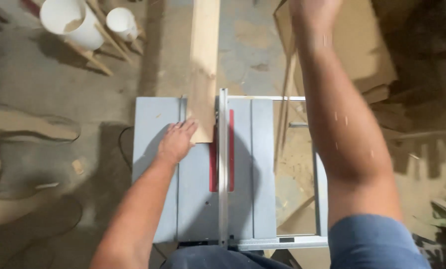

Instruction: Ripping a long wooden board into two pieces using a table saw by adjusting the fence and feeding the wood through the blade.

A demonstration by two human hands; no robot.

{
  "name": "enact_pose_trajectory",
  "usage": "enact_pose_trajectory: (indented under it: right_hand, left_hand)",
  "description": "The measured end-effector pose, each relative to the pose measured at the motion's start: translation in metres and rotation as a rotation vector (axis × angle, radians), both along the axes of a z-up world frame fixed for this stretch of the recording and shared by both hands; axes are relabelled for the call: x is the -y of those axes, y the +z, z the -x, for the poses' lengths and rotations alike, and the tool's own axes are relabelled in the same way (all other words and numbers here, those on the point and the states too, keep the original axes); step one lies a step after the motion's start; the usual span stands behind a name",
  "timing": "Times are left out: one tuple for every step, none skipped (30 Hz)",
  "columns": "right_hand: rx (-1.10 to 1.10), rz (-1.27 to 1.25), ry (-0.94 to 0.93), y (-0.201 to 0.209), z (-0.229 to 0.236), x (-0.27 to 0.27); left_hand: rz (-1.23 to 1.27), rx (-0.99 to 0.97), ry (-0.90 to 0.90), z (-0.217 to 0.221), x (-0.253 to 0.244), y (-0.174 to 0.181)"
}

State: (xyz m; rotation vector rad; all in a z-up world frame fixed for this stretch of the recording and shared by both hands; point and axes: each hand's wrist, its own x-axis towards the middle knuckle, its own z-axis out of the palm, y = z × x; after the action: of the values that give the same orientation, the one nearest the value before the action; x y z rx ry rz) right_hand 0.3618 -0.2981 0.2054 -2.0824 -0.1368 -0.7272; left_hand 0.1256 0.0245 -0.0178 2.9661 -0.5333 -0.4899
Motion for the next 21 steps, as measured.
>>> enact_pose_trajectory:
  right_hand:
    - [0.041,0.005,0.009,-0.004,0.043,0.016]
    - [0.079,0.007,0.023,0.008,0.066,0.016]
    - [0.091,0.017,0.016,-0.002,0.099,0.027]
    - [-0.088,0.054,-0.032,-0.016,0.134,0.036]
    - [-0.268,0.090,-0.079,-0.030,0.169,0.046]
    - [-0.263,0.091,-0.091,-0.060,0.197,0.060]
    - [-0.494,0.088,-0.146,-0.090,0.226,0.074]
    - [-0.723,0.081,-0.199,-0.121,0.254,0.087]
    - [-0.716,0.078,-0.211,-0.126,0.281,0.084]
    - [-0.879,0.038,-0.270,-0.132,0.307,0.081]
    - [-1.042,-0.006,-0.329,-0.137,0.334,0.078]
    - [-1.035,-0.012,-0.336,-0.157,0.343,0.086]
    - [-1.107,-0.036,-0.394,-0.177,0.352,0.093]
    - [-1.179,-0.063,-0.451,-0.197,0.361,0.100]
    - [-1.171,-0.072,-0.457,-0.205,0.370,0.104]
    - [-1.192,0.046,-0.439,-0.214,0.376,0.107]
    - [-1.211,0.163,-0.422,-0.223,0.383,0.110]
    - [-1.201,0.147,-0.421,-0.223,0.387,0.110]
    - [-1.167,0.219,-0.418,-0.222,0.390,0.110]
    - [-1.138,0.289,-0.416,-0.223,0.396,0.110]
    - [-1.133,0.271,-0.417,-0.225,0.400,0.111]
  left_hand:
    - [0.017,-0.031,0.013,-0.002,-0.002,0.002]
    - [0.030,-0.065,0.031,-0.004,-0.006,0.004]
    - [0.039,-0.053,0.023,-0.003,-0.002,0.017]
    - [0.051,-0.095,0.048,0.002,-0.001,0.030]
    - [0.061,-0.137,0.074,0.007,0.001,0.043]
    - [0.064,-0.132,0.062,0.006,0.002,0.038]
    - [0.061,-0.094,0.086,0.004,0.003,0.033]
    - [0.059,-0.055,0.111,0.003,0.005,0.028]
    - [0.061,-0.048,0.100,0.002,0.005,0.031]
    - [0.067,0.027,0.105,0.002,0.005,0.035]
    - [0.074,0.103,0.110,0.002,0.005,0.039]
    - [0.074,0.110,0.101,-0.005,0.003,0.025]
    - [0.039,0.188,0.105,-0.011,0.001,0.012]
    - [0.004,0.268,0.109,-0.019,-0.001,0.000]
    - [0.003,0.276,0.100,-0.024,-0.003,-0.005]
    - [-0.025,0.293,0.089,-0.029,-0.006,-0.010]
    - [-0.053,0.309,0.078,-0.035,-0.009,-0.014]
    - [-0.062,0.323,0.070,-0.039,-0.010,-0.008]
    - [-0.046,0.314,0.087,-0.044,-0.011,-0.003]
    - [-0.031,0.299,0.101,-0.046,-0.012,0.002]
    - [-0.042,0.309,0.091,-0.045,-0.018,0.007]
